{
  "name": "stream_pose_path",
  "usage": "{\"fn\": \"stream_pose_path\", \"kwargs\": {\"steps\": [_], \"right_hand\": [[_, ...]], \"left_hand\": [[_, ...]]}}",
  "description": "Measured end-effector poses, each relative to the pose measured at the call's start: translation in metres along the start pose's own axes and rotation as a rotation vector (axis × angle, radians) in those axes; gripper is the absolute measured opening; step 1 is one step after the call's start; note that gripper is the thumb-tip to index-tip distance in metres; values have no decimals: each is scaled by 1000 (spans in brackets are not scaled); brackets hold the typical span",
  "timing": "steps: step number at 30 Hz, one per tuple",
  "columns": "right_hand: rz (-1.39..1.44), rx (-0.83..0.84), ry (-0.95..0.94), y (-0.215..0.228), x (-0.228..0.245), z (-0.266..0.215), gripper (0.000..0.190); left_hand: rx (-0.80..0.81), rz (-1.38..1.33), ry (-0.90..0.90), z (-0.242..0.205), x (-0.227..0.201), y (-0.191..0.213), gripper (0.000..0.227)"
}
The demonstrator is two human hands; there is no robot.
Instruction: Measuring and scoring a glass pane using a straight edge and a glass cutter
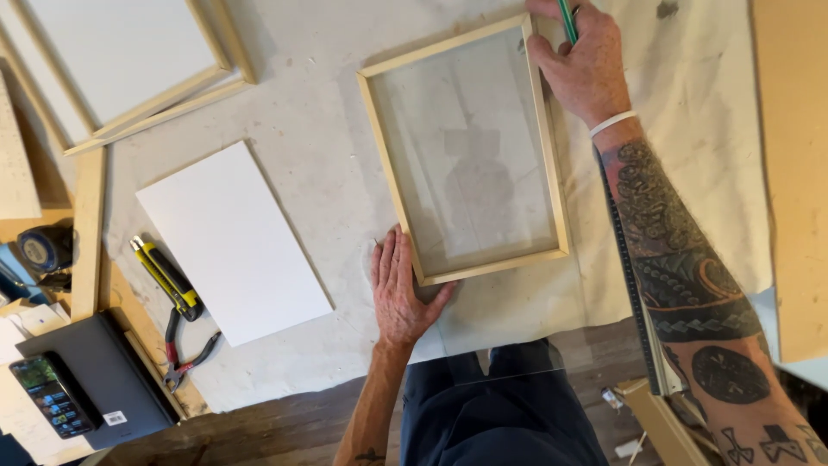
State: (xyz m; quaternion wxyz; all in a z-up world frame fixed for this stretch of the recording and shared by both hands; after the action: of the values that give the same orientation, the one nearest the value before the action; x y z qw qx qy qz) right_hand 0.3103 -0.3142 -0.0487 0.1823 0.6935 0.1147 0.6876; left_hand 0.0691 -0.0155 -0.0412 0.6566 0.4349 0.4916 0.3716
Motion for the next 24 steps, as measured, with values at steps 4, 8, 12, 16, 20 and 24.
{"fn": "stream_pose_path", "kwargs": {"steps": [4, 8, 12, 16, 20, 24], "right_hand": [[-26, -65, -131, -3, -36, -4, 28], [91, -82, -59, -3, -23, -6, 22], [158, -80, -73, -4, -15, -4, 14], [133, -74, -83, -3, -23, -5, 21], [93, -56, -103, -2, -19, -2, 24], [-4, -17, -116, 1, -13, 5, 25]], "left_hand": [[36, 4, 0, -4, 4, -11, 96], [43, 1, -2, -5, 6, -18, 94], [49, 14, -9, -10, 10, -23, 95], [57, 3, 0, -10, 12, -23, 98], [55, -9, -13, -7, 11, -21, 98], [18, 14, -26, -4, 8, -14, 96]]}}
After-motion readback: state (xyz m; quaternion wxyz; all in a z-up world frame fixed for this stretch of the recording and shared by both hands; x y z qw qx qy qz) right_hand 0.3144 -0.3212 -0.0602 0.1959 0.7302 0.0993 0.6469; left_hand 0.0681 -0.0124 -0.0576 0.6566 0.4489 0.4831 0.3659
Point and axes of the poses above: each hand's wrist, its own z-axis towards the middle knuckle, its own y-axis out of the back of the hand, x = y × z, the point moved 5 cm from there along z, towards the middle knuckle, and after that the axes turned 12 degrees about z, right-handed, at the moved point
